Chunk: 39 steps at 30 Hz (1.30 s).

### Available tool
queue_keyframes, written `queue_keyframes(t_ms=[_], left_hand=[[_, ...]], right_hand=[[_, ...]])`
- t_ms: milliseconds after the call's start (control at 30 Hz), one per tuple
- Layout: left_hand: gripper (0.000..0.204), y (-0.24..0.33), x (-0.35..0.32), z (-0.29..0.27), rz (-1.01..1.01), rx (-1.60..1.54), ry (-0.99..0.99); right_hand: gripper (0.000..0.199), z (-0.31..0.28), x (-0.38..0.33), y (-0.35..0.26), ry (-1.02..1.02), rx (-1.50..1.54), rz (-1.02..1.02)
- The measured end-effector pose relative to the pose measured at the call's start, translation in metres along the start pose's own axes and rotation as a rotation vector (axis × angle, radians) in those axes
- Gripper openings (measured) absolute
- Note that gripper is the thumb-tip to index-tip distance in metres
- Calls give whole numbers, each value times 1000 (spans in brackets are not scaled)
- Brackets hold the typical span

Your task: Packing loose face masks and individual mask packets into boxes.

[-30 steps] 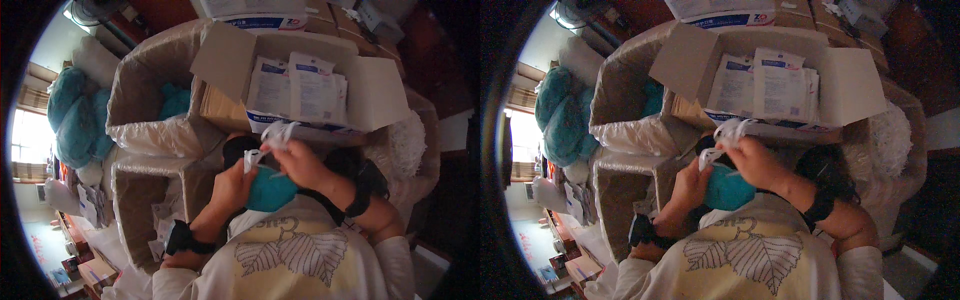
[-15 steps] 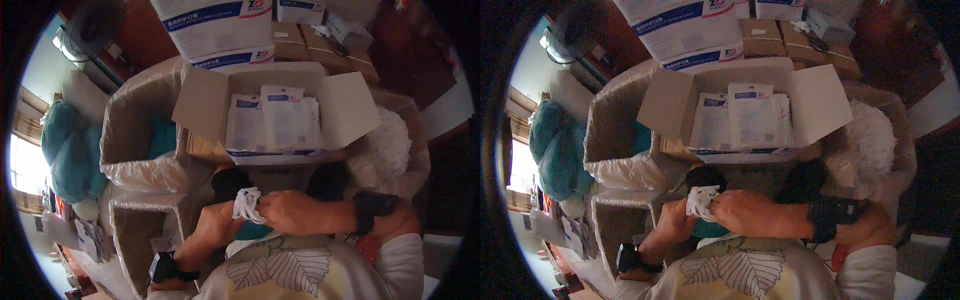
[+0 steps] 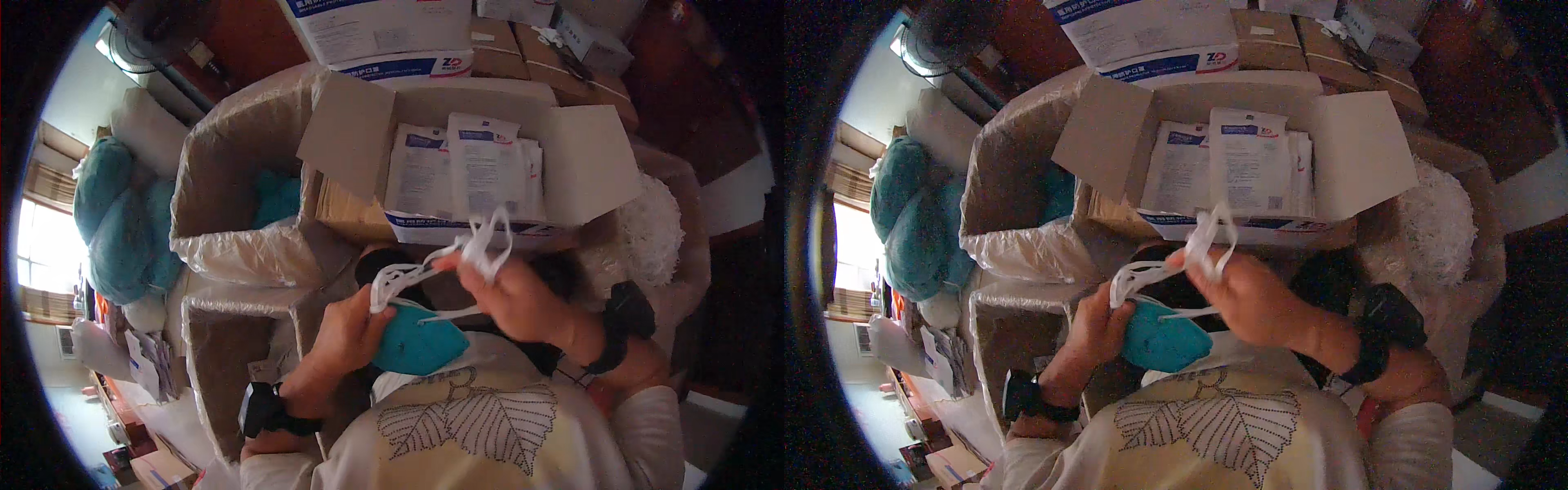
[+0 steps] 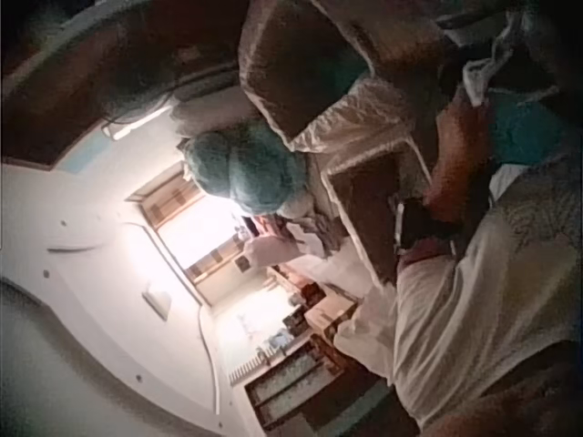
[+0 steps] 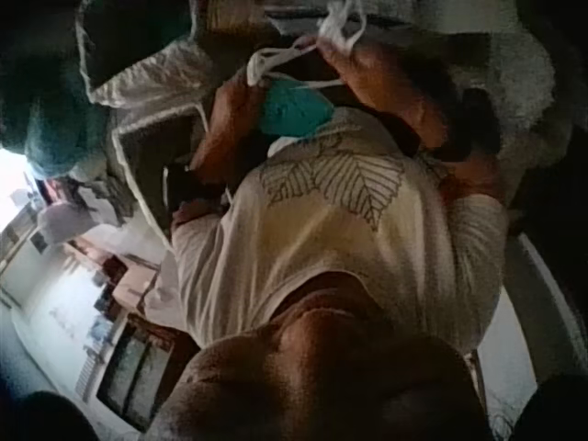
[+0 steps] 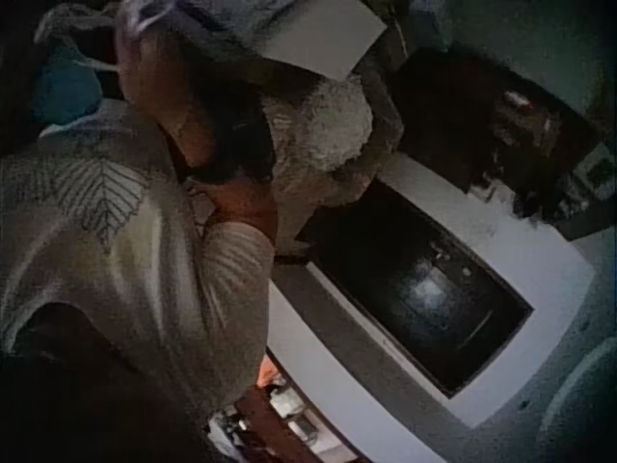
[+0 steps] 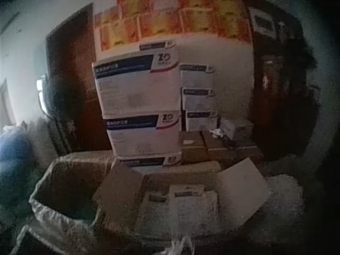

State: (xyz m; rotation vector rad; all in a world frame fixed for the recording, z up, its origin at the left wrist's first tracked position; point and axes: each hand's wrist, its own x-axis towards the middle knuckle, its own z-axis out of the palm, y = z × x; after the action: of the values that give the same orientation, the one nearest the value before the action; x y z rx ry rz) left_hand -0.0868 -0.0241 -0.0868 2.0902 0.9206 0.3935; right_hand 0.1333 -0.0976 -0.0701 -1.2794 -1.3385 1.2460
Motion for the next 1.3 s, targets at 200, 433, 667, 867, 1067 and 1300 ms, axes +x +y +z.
queue_keyframes(t_ms=[200, 433, 667, 867, 1067, 1300], left_hand=[[20, 7, -6, -3, 142, 260, -133], [20, 1, -31, 21, 125, 22, -370], [20, -8, -60, 26, -629, -1085, 232], [27, -40, -27, 52, -505, -987, 51], [30, -26, -13, 38, -537, -1375, -201], [35, -22, -21, 53, -616, -1485, -545]], right_hand=[[21, 20, -14, 8, -351, -813, -202], [21, 5, -34, -4, -821, -689, 25], [13, -111, -143, 49, -721, -626, 602], [17, -98, -47, 9, -12, -642, 98], [34, -42, -3, -14, -32, -533, -362], [42, 2, 29, 0, -498, -481, -426]])
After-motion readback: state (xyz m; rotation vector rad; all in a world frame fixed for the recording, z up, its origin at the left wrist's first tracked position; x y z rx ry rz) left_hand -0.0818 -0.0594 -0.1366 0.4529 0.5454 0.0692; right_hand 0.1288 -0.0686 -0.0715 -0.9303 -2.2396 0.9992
